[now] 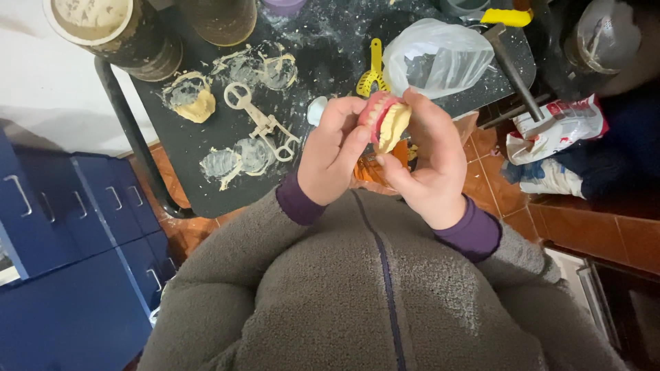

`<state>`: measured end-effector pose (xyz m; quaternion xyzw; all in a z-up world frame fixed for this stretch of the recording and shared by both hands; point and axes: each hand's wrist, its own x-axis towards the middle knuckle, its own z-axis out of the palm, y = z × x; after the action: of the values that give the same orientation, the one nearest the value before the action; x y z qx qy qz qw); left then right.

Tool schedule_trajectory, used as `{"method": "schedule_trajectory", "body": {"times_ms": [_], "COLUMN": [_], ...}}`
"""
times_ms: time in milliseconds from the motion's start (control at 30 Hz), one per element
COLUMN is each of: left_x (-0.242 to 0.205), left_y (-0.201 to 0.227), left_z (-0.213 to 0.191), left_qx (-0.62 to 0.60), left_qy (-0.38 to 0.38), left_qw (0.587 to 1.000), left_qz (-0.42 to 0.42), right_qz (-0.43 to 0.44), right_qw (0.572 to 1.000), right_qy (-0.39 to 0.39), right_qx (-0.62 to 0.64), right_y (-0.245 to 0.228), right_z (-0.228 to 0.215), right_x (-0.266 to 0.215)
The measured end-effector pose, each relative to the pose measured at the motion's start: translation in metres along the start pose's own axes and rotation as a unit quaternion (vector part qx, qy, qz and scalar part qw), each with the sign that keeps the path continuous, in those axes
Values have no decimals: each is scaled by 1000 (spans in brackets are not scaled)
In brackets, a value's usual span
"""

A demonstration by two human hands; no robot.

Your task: Cleaning and assembling dental plaster models and dentures on a workbench.

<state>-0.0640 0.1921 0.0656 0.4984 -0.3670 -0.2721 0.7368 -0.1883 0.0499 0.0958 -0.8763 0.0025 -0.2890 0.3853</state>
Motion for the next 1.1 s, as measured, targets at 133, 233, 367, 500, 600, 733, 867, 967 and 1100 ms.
{"method": "schedule_trajectory", "body": {"times_ms": [133, 233, 367, 500, 600, 733, 867, 967, 1100], "left_x": [-3, -3, -3, -4, -2, 1, 2, 7, 9], "left_y": [0, 5, 11, 11, 16, 15, 17, 28, 30], "left_z": [0, -3, -8, -16, -17, -21, -27, -29, -33], "left_qx": [20, 69, 129, 173, 201, 218, 195, 142, 162], "left_qy": [16, 7, -11, -13, -18, -30, -59, -98, -117], "left_qw": [1000, 998, 991, 983, 978, 973, 976, 982, 975], "left_qz": [4, 14, 40, 56, 52, 74, 76, 78, 99], "right_qz": [40, 6, -2, -47, -81, -55, -102, -119, -119], "right_qw": [973, 987, 992, 998, 997, 998, 994, 993, 993], "right_qy": [41, 35, 33, 33, 2, 22, 7, 0, 10], "right_qx": [223, 155, 125, 27, -4, 18, -32, -27, -20], "right_y": [8, 8, 9, 7, 7, 8, 12, 13, 14], "right_z": [5, 3, 0, -10, -12, -11, -15, -16, -12], "right_x": [-7, -5, -3, 7, 7, 6, 6, 6, -2]}}
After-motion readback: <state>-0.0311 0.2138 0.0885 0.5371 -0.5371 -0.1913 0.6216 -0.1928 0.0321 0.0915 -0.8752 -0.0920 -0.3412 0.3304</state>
